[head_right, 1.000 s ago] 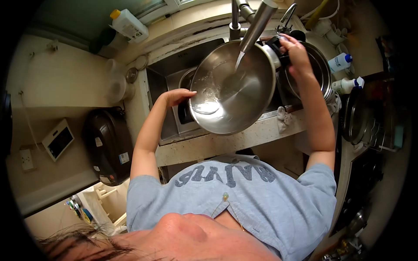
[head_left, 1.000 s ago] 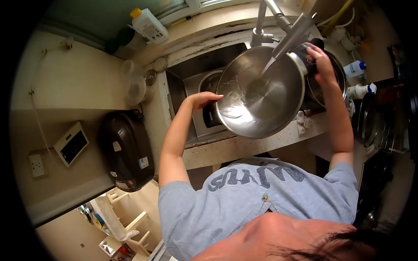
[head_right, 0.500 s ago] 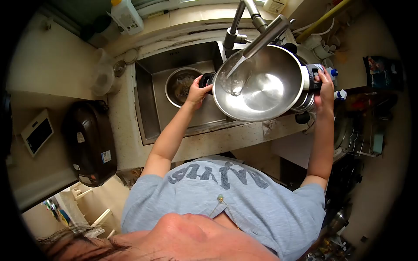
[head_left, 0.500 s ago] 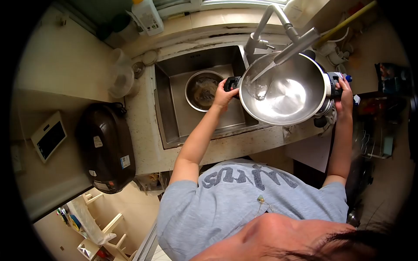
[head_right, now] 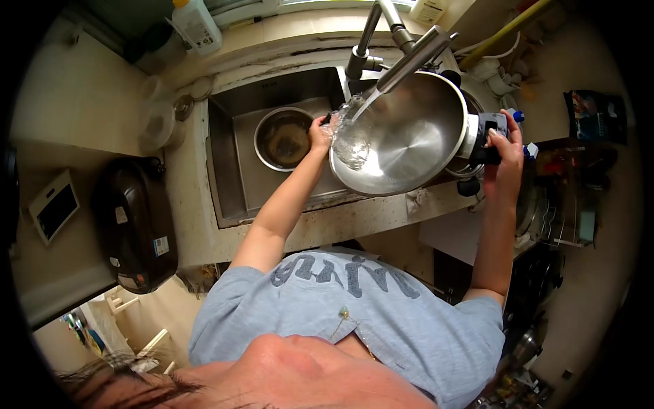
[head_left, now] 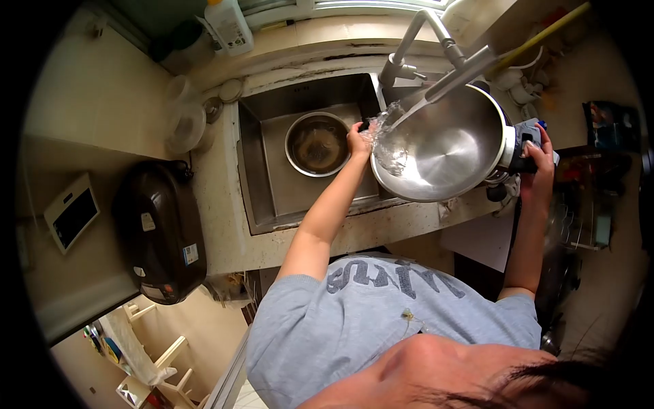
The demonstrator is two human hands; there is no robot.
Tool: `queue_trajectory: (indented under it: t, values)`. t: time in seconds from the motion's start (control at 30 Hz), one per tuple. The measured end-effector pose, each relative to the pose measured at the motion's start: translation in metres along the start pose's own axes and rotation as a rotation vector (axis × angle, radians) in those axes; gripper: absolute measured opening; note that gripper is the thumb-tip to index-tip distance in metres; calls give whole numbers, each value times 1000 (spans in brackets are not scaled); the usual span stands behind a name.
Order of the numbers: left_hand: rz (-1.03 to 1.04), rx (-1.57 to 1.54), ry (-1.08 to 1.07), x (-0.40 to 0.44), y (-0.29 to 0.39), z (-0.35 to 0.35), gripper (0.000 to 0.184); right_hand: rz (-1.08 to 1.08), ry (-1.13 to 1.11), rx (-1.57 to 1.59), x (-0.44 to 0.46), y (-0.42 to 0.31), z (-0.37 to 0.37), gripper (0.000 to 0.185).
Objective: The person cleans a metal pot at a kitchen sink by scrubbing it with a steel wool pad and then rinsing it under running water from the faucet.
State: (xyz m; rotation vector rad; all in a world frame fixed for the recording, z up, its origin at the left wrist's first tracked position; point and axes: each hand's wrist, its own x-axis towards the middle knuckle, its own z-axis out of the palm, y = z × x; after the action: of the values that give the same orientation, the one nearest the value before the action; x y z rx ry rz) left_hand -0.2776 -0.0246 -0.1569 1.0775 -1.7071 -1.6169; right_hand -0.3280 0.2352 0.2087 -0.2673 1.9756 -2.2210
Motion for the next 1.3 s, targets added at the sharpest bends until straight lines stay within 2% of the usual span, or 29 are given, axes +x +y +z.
queue_trajectory:
  t: [0.07,0.1,0.13,0.17,0.2,0.27,0.33,0.37,0.4,0.47,0.53,0.6,0.7,0.77,0.8,0.87,1.03,1.2,1.27,1.3]
  values:
    - [-116,-144,54,7,-24,29,57,-23,21,-27,-2,-2,5,50]
    - [-214,-243,-13,4,-13,24,54,-23,21,-40,-4,-3,10,51]
    - [-310,-342,-85,-2,15,13,51,-25,25,-54,-8,-6,17,51]
    - [-373,-414,-45,-21,66,-7,47,-24,65,-25,-17,-12,40,53]
    - [-296,-571,-180,-9,33,-7,42,-29,-3,-11,-16,-6,39,53]
    - [-235,-537,-118,-10,37,-28,45,-18,-51,67,-15,4,42,53]
    - [77,-248,-139,8,-16,-50,48,-9,-79,155,-10,18,40,51]
    - [210,-65,-215,-8,16,-79,48,20,-65,197,-7,24,40,50]
    - [226,-3,-273,-25,49,-102,44,49,-51,238,-6,27,40,49]
    - [326,-246,-506,-57,81,-140,43,93,-40,271,-5,38,48,48]
    - [891,98,-447,-87,109,-162,43,127,-35,242,-11,44,64,49]
    - [809,187,-655,-124,136,-174,35,180,-37,250,-18,43,84,51]
    - [807,196,-601,-162,127,-158,26,194,-74,246,-17,61,95,53]
    - [644,104,-465,-163,117,-150,18,201,-86,254,-15,69,109,55]
    - [653,102,-471,-159,116,-150,18,200,-91,256,-13,71,114,55]
    - [533,87,-388,-154,117,-150,15,222,-71,297,-10,74,126,56]
    - [508,138,-409,-132,135,-144,24,214,1,299,-20,104,137,60]
    - [430,243,-406,-126,157,-118,24,177,5,186,-44,119,160,59]
    - [373,183,-335,-122,154,-107,25,154,-72,173,-49,114,170,57]
    - [294,122,-372,-121,160,-109,29,99,-163,87,-46,115,171,54]
